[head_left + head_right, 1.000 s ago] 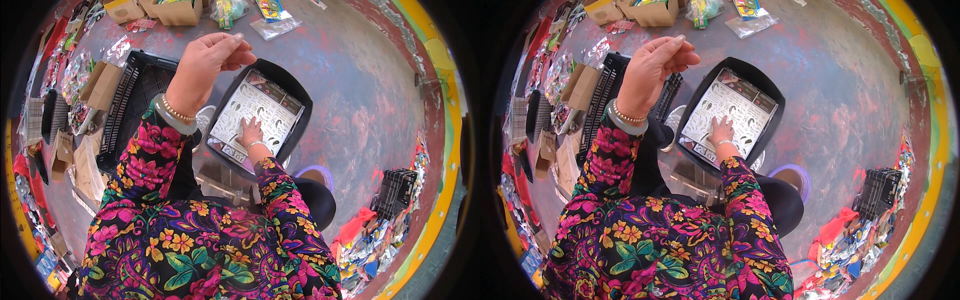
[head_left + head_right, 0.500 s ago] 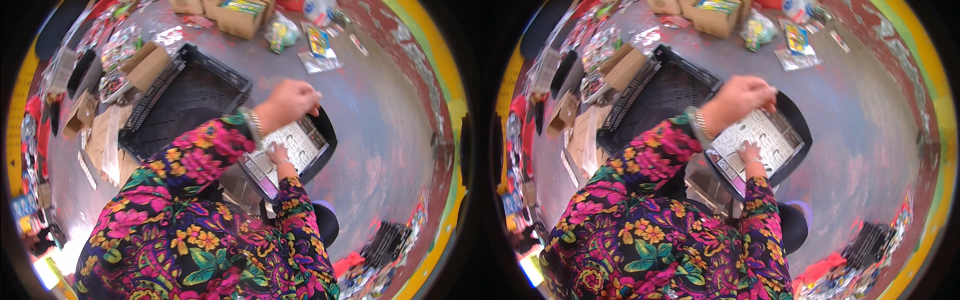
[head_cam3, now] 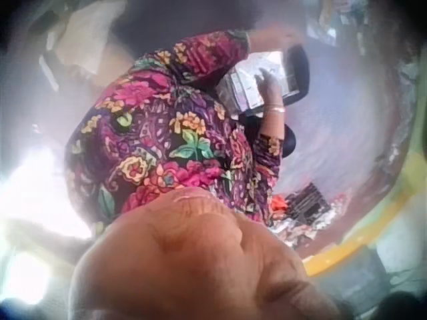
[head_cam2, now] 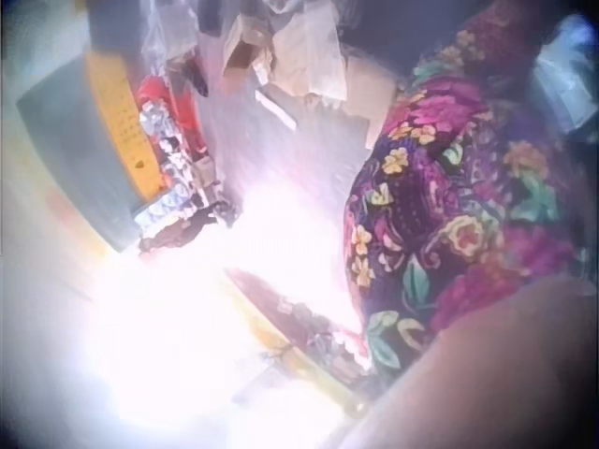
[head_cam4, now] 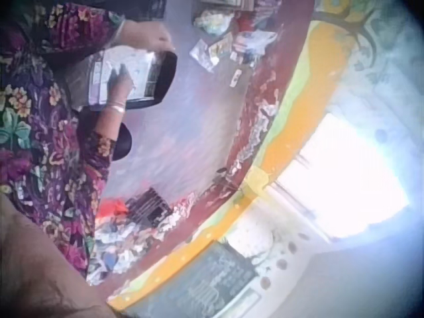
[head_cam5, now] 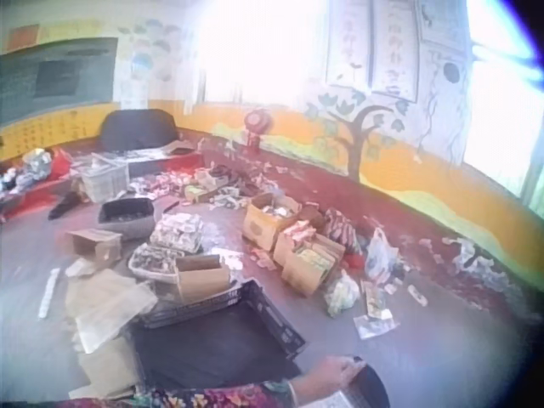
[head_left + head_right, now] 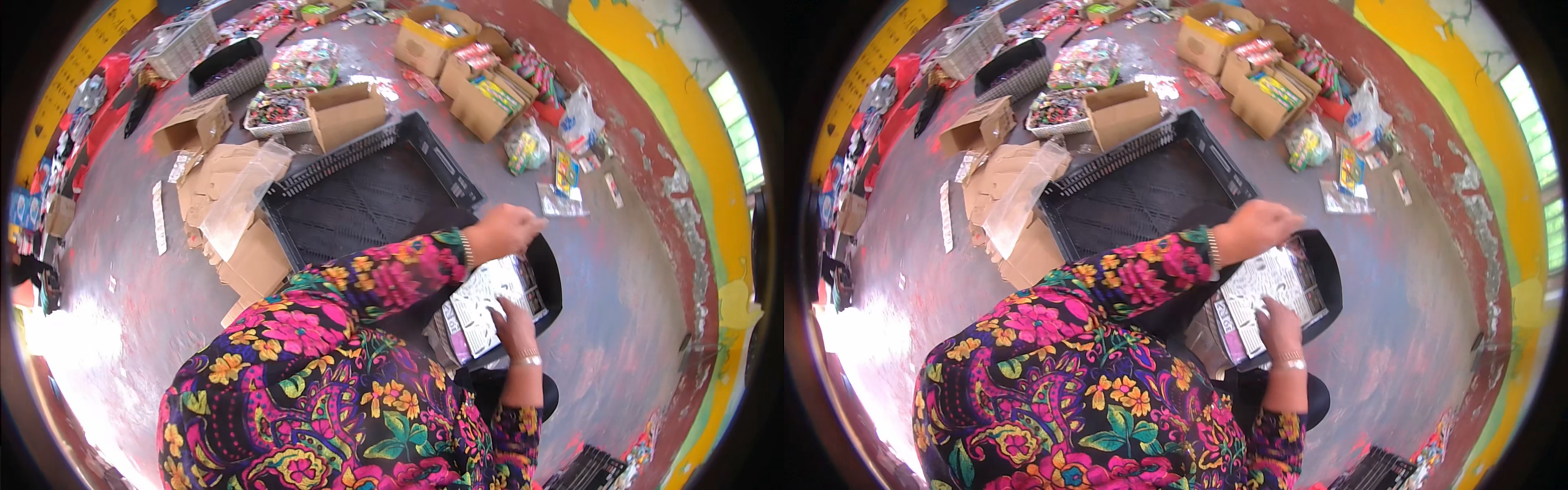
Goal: The person sorts through papers and stickers, placing them into a black crate. They then handle a blue hose and a purple bucket, followed by picking up and opening a box containing a pink eyeliner pencil.
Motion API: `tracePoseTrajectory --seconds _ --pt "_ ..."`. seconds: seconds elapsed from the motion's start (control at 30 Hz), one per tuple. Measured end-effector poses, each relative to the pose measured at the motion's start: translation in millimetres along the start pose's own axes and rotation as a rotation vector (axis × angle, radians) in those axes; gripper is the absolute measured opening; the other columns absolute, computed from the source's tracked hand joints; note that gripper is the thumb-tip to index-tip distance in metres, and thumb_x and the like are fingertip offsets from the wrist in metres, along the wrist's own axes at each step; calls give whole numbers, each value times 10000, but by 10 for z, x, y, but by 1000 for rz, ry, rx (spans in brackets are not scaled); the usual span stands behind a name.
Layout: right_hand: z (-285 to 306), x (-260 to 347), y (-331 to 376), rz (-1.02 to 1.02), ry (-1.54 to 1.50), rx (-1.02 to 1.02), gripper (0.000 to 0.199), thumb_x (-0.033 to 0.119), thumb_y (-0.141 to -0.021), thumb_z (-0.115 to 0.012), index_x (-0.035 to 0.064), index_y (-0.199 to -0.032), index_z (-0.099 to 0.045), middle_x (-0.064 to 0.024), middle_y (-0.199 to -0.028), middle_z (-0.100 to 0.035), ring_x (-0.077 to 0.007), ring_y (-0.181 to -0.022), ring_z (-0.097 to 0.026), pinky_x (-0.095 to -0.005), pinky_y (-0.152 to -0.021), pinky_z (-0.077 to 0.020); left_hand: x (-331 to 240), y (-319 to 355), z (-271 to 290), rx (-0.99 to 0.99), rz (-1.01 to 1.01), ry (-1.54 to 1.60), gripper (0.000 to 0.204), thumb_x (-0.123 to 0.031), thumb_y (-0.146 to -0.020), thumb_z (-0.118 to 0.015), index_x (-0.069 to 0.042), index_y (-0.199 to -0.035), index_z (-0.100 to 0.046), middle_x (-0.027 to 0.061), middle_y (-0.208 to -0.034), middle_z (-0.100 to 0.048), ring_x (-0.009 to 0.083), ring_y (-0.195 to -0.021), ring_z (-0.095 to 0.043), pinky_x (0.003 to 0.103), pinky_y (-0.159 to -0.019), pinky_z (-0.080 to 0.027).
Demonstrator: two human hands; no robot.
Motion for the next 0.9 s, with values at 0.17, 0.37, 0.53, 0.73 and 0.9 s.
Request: tracePoseTrajectory --seconds 0.17,0.37,0.53,0.73,0.9 --pt "129 -979 309 -289 18 -23 328 237 -800 -553 17 -1041 -585 -210 -911 -619 -370 -855 -585 -404 -738 -465 1184 828 1512 -348 418 -386 231 -177 -844 -468 -18 -893 -628 175 -854 -618 320 -843 -591 374 -742 -476" --pt "70 -1222 163 -308 -156 -152 320 228 -795 -552 15 -1028 -609 -211 -917 -629 -352 -886 -601 -385 -791 -462 1881 3362 2604 -748 1216 -712 584 -300 -716 -640 50 -1155 -482 260 -1118 -535 375 -1079 -494 413 -930 -393" --pt "26 -1210 20 -230 -230 -59 292 166 -805 -566 -37 -1010 -607 -170 -940 -647 -258 -870 -624 -315 -779 -467 1868 4041 1953 -754 1551 23 491 -348 -738 -667 11 -1037 -512 163 -958 -588 238 -902 -572 328 -783 -447" --pt "271 -653 -108 -126 -122 -33 303 192 -804 -563 -8 -1025 -614 -180 -961 -640 -279 -910 -618 -331 -811 -461 2767 4544 1769 -670 1339 -140 270 -292 -797 -611 -42 -700 -580 27 -618 -575 174 -530 -549 303 -509 -454" --pt "171 -735 -30 -167 -95 -123 284 204 -799 -552 19 -1001 -629 -184 -936 -637 -317 -908 -611 -350 -808 -461 2257 4085 2318 -840 1234 -723 258 -276 -770 -581 -50 -875 -648 215 -791 -625 376 -756 -611 448 -714 -484"
Point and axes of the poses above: each hand's wrist, its own y-axis away from the middle knuckle, its own z-axis out of the back of the hand, x = y × z, the point moved 7 cm from there along -y, towards the middle knuckle
